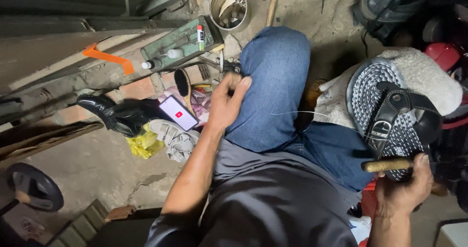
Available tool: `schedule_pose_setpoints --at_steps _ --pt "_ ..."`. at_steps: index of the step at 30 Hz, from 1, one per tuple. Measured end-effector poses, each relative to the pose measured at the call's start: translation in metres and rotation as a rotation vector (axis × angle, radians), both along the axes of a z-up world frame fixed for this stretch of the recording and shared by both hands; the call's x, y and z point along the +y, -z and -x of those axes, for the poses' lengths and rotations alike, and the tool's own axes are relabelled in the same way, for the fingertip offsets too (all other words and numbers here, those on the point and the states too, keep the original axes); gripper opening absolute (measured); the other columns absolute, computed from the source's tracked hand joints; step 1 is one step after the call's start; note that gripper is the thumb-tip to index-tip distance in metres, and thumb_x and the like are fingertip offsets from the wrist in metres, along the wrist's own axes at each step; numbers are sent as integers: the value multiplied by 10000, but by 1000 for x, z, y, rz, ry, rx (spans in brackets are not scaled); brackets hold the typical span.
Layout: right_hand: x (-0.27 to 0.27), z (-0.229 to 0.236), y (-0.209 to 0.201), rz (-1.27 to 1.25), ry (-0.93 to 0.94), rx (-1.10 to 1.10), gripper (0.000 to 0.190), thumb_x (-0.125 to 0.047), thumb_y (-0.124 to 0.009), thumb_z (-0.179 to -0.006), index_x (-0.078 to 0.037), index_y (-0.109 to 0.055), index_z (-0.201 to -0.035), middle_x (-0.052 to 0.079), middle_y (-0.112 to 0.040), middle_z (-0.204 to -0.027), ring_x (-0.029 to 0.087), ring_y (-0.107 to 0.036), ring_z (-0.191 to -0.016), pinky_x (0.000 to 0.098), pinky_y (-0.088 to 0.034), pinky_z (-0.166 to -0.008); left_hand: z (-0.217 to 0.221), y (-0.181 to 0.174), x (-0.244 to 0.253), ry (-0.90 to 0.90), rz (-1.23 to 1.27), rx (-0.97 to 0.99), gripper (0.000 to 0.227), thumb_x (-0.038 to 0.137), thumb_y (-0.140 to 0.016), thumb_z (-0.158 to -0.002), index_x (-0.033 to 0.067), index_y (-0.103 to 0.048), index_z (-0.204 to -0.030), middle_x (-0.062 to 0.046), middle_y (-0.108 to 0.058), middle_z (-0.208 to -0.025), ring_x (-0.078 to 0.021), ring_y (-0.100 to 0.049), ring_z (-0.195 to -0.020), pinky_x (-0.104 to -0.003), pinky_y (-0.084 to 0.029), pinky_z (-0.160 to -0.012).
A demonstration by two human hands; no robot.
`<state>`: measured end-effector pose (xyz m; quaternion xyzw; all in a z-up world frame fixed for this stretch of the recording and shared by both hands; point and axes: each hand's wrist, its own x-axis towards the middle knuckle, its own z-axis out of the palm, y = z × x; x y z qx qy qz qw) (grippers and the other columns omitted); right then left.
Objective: The person sits on the floor and uses a needle and thread to sew a black and white woven sandal. They occasionally pause to interact with a smartphone placed on the floor nearby.
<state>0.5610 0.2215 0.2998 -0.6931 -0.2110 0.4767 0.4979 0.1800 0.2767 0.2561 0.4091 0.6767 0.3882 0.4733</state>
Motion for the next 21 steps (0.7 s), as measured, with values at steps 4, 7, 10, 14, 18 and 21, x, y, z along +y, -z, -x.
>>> schedule_pose_setpoints --at_steps 4,7,10,14,18,21 --pt "8 7 -11 -14 -59 -41 642 -549 -654 -928 -171 -605 -1444 -57 -634 -1414 111 -612 -1308 245 -531 -1055 20 30 -50 -5 177 -30 451 395 -561 -1058 230 -341 -701 89 -285 -689 -70 -300 -654 -257 -275 -640" --pt "4 4 -9 10 -22 -30 583 -527 -662 -925 -169 -630 -1385 -57 -658 -1373 111 -634 -1279 255 -539 -1078 37 75 -101 48 298 188 402 475 -512 -1044 175 -596 -790 24 -548 -722 -122 -486 -671 -317 -411 -663" --pt "0 0 -6 26 -7 -12 499 -538 -686 -911 -185 -646 -1261 -77 -652 -1164 78 -613 -921 206 -448 -570 55 112 -148 -53 307 315 123 196 -612 -991 133 -698 -1053 -32 -748 -1029 -205 -693 -940 -346 -521 -884" --pt "-7 -7 4 -6 59 -52 430 -470 -648 -958 -163 -653 -1259 -50 -661 -1158 90 -625 -940 229 -476 -611 77 129 -180 -264 437 336 141 114 -546 -973 152 -641 -1068 -55 -750 -981 -208 -682 -850 -342 -547 -813" --pt "-8 -3 0 -1 90 17 301 -449 -710 -961 -178 -578 -964 -34 -596 -911 134 -564 -685 259 -375 -438 102 152 -208 -433 382 514 172 145 -559 -966 146 -630 -1123 -61 -725 -984 -225 -691 -875 -351 -537 -833" --pt "-7 3 -5 4 118 -20 290 -439 -703 -953 -166 -619 -996 -27 -624 -931 135 -579 -718 268 -376 -463 120 167 -225 -474 336 684 203 261 -562 -1001 99 -651 -1086 -123 -737 -951 -289 -699 -844 -408 -539 -823"
